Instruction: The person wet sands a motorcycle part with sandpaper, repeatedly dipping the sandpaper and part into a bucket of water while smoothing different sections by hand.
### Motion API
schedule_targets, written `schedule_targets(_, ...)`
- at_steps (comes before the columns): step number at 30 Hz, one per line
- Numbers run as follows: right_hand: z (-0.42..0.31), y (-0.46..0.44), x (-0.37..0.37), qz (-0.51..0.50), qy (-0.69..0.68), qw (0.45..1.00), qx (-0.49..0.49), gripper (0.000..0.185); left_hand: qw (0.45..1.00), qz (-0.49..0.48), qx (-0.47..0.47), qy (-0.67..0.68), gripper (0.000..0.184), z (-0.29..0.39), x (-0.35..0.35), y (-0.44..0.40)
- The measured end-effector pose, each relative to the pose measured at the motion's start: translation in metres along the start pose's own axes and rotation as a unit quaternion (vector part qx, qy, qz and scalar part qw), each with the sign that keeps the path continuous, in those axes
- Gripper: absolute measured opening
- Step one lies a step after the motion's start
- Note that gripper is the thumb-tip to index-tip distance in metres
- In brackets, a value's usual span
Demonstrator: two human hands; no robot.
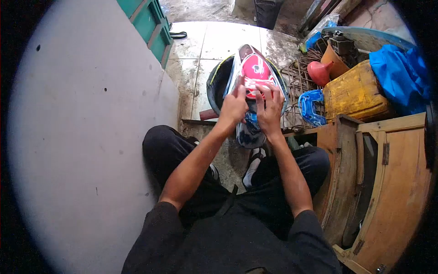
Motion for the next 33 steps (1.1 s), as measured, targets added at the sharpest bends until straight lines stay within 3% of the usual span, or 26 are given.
schedule_targets(2,0.001,0.003,0.001,-0.001,0.006,1.000,0.011,0.032,0.999,-0.046,-0.023,-0.002,0.062,0.013,-0.006,0.010)
schedule_targets(4,-0.003,0.003,0.004,-0.001,0.002,1.000,0.009,0.031,0.999,0.015,-0.045,0.000,0.059,0.012,0.000,0.003)
schedule_targets(6,-0.004,0.001,0.003,-0.007,-0.002,1.000,-0.003,0.030,0.999,0.010,-0.013,0.028,0.053,0.004,0.004,-0.004)
schedule_targets(10,-0.003,0.003,0.003,0.002,0.000,1.000,0.019,0.030,0.998,0.011,-0.052,-0.024,0.048,0.006,0.004,-0.005)
schedule_targets(12,-0.003,0.004,0.002,0.004,0.000,1.000,0.014,0.030,0.998,-0.007,-0.032,-0.053,0.060,-0.001,0.013,-0.008)
schedule_targets(13,-0.005,0.004,0.004,0.002,0.001,1.000,0.005,0.029,0.999,0.012,0.025,-0.028,0.059,-0.009,0.019,-0.015)
schedule_targets(14,-0.006,0.002,0.004,0.000,0.002,1.000,-0.001,0.029,0.999,0.016,0.026,-0.027,0.059,-0.015,0.018,-0.013)
schedule_targets(18,-0.004,0.004,0.003,0.005,0.005,1.000,0.023,0.030,0.982,0.013,-0.139,-0.124,0.061,0.002,0.005,-0.005)
schedule_targets(20,-0.001,0.005,0.003,-0.001,0.006,1.000,0.010,0.030,0.999,-0.004,-0.003,-0.045,0.061,-0.012,0.016,-0.012)
schedule_targets(22,-0.002,0.001,0.002,0.001,0.002,1.000,0.004,0.030,0.994,0.036,-0.031,-0.101,0.065,-0.005,0.009,-0.008)
schedule_targets(26,-0.007,0.005,0.004,0.009,0.010,1.000,0.013,0.030,0.998,-0.001,-0.009,-0.059,0.062,-0.012,0.018,-0.006)
schedule_targets(27,-0.006,0.008,0.004,0.006,0.010,1.000,0.014,0.030,0.999,0.017,-0.037,-0.034,0.053,-0.011,0.018,-0.009)
schedule_targets(31,-0.006,0.006,0.004,0.008,0.011,1.000,0.015,0.030,0.996,0.005,-0.047,-0.074,0.057,-0.001,0.010,0.002)
schedule_targets(32,-0.006,0.006,0.004,0.008,0.013,1.000,0.012,0.030,0.987,0.029,-0.122,-0.101,0.058,-0.001,0.015,-0.004)
schedule_targets(33,-0.007,0.005,0.004,0.012,0.014,1.000,0.017,0.031,0.993,0.029,-0.068,-0.097,0.056,-0.002,0.016,-0.005)
Point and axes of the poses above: each hand's wrist, its own y-axis away from the middle knuckle, its own x-axis out of the back of the hand, z = x × y, the point moved 6 cm from there along -y, towards the middle knuckle, and after that the axes turned 14 degrees about -x, right-handed, at the moved point
